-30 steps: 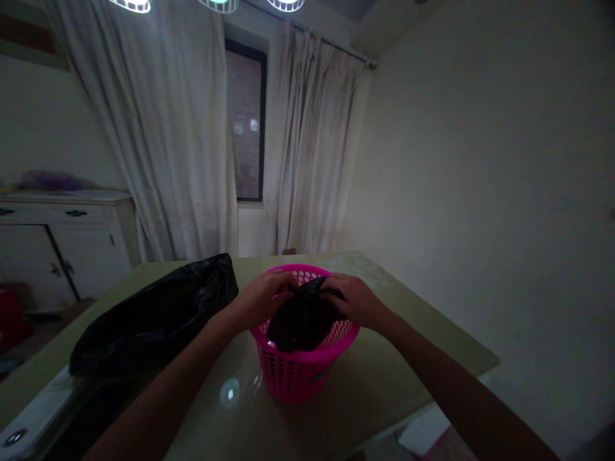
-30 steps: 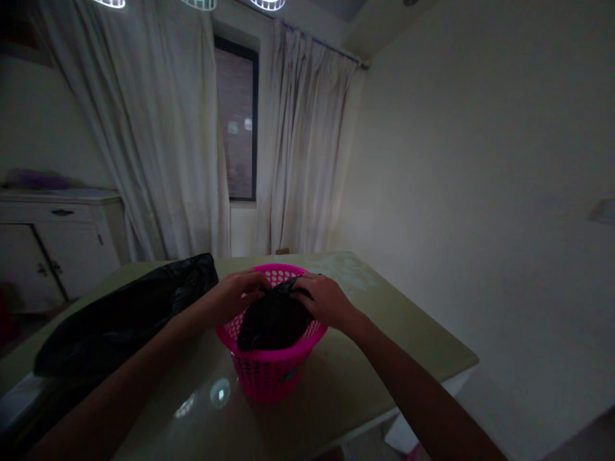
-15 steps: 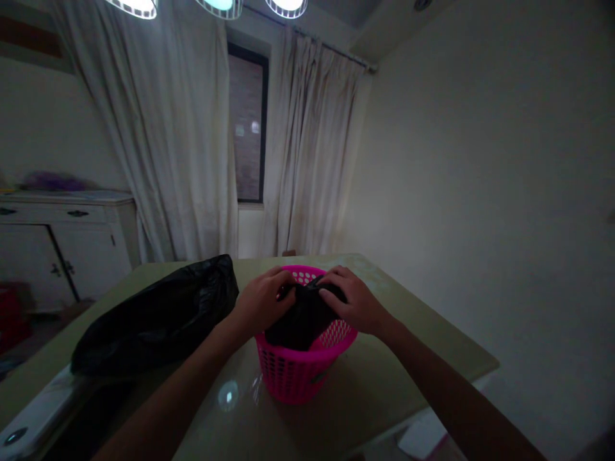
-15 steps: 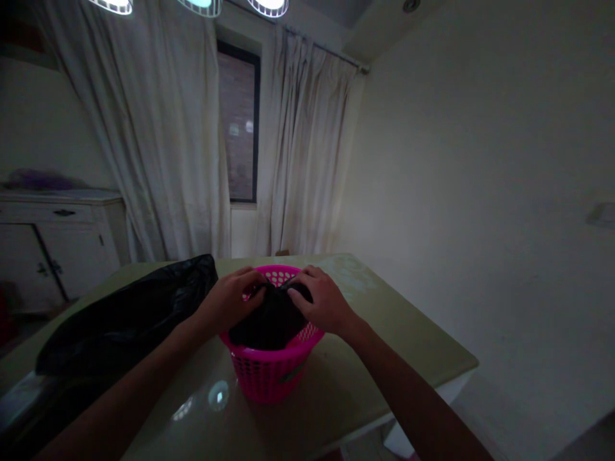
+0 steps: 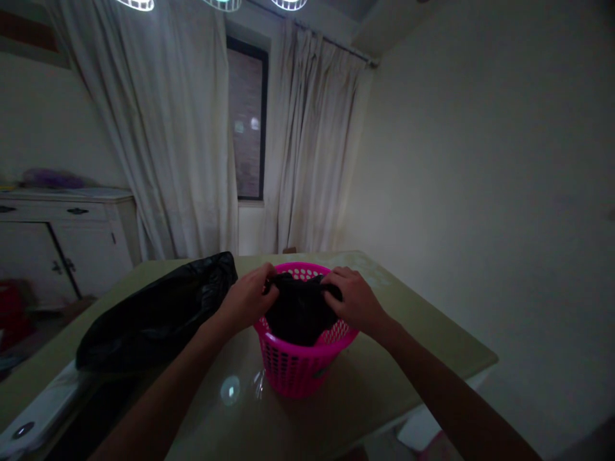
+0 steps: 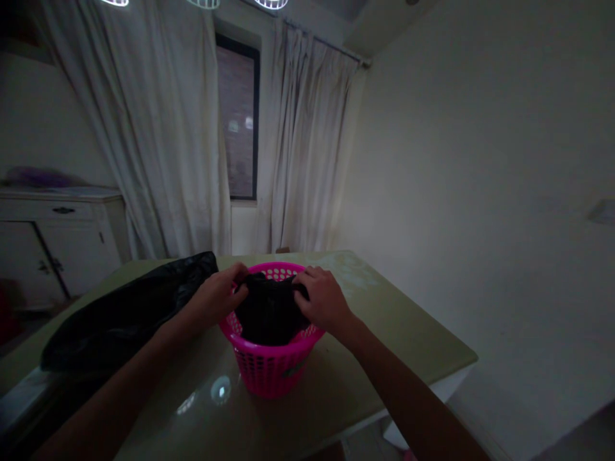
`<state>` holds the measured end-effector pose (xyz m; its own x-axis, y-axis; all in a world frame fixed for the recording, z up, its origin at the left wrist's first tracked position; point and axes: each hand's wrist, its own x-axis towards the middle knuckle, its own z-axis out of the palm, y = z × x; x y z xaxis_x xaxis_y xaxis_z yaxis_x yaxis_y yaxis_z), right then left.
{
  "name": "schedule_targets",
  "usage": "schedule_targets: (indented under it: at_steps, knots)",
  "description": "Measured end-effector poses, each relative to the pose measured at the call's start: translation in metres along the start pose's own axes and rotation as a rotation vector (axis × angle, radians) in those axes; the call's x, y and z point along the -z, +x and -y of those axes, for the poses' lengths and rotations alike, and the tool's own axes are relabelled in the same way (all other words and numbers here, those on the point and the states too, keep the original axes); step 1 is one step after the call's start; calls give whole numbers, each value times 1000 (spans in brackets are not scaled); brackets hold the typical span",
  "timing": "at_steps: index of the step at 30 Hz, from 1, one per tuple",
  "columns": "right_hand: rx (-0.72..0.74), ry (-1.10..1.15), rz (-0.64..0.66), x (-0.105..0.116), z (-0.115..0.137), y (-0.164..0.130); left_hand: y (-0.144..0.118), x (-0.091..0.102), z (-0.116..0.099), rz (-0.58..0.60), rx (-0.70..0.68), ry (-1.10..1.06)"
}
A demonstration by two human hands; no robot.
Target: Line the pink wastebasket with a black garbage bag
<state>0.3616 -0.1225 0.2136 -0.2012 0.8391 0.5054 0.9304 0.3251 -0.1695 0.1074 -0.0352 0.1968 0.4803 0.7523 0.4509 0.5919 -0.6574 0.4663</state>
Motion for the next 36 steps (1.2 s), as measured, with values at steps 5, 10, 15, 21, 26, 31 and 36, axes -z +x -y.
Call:
schedule_targets:
  at_steps: [5, 10, 15, 21, 26, 31, 36]
  knots:
    - [63, 56, -48, -2, 3, 1, 4, -4, 2, 29, -152, -210]
    - [-16, 319, -237, 1, -36, -14, -2, 5, 23, -225, 123, -407]
    - [-105, 506, -288, -1, -55, -35, -5, 12, 27, -409, 295, -439]
    - [-132, 488, -371, -3, -58, -44, -4, 7, 39, -525, 268, -353]
    - [-137, 499, -336, 0, -47, -40, -6, 8, 37, -336, 184, -411]
    - [97, 295, -237, 12, -15, -38, -11, 15, 11, -107, 152, -938]
    - [-167, 433, -441, 9, -27, -43, -12, 25, 12, -376, 306, -1193]
